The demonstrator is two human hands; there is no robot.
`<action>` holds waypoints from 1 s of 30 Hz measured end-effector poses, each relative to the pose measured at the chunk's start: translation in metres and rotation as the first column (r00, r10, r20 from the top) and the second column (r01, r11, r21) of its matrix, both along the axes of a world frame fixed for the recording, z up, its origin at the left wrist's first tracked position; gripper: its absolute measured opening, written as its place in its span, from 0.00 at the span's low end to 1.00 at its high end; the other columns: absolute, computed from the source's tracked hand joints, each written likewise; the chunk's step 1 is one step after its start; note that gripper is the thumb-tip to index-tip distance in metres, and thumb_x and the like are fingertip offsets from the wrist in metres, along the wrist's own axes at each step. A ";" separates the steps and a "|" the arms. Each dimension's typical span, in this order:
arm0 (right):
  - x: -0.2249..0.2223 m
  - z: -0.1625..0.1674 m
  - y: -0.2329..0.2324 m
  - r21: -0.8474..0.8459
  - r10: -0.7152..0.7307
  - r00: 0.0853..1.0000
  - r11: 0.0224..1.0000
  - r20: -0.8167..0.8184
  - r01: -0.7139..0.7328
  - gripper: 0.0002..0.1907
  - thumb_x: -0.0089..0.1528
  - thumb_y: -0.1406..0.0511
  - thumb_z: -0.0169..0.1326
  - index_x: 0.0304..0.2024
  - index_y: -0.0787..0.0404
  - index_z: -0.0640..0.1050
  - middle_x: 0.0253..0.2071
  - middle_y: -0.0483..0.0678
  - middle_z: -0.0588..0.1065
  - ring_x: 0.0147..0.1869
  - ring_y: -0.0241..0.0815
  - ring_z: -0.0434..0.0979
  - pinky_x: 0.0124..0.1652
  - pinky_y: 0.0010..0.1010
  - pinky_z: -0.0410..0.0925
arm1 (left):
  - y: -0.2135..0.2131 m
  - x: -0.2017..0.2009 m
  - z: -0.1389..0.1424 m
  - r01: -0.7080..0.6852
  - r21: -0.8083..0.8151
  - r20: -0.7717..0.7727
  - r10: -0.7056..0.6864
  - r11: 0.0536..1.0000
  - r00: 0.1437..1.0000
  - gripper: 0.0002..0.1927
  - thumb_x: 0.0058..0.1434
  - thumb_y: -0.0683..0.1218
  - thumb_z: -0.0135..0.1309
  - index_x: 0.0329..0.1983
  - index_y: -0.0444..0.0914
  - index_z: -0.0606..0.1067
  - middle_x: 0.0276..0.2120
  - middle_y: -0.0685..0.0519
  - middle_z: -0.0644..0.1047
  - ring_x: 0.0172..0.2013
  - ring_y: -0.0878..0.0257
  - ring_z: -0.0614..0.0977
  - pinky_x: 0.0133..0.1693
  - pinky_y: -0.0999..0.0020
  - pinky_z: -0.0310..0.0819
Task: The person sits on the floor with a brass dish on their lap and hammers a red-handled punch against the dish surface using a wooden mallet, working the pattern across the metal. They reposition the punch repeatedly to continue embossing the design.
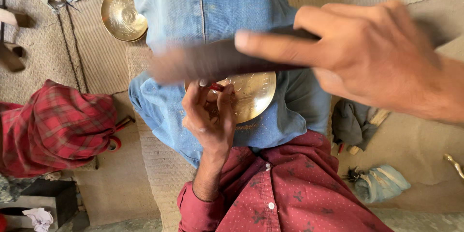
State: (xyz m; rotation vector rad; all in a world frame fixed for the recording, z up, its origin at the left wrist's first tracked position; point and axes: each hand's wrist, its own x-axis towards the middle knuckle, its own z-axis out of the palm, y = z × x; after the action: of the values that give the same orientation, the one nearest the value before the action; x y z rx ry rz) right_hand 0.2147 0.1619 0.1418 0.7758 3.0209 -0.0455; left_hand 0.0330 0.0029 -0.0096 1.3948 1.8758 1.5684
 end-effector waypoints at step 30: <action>0.004 0.000 -0.001 0.144 0.053 0.994 0.987 0.097 -0.066 0.50 0.51 0.73 0.58 0.73 0.31 0.64 0.28 0.40 0.69 0.25 0.38 0.72 0.20 0.31 0.64 | -0.003 0.001 -0.005 0.002 -0.047 -0.068 -0.005 0.999 0.998 0.26 0.67 0.31 0.61 0.62 0.38 0.63 0.38 0.50 0.81 0.30 0.66 0.84 0.30 0.72 0.76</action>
State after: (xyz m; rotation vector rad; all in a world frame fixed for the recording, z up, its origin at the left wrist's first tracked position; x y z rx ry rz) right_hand 0.2184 0.1610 0.1420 0.6753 2.9825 0.2102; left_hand 0.0336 0.0004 -0.0148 1.4479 1.9356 1.4831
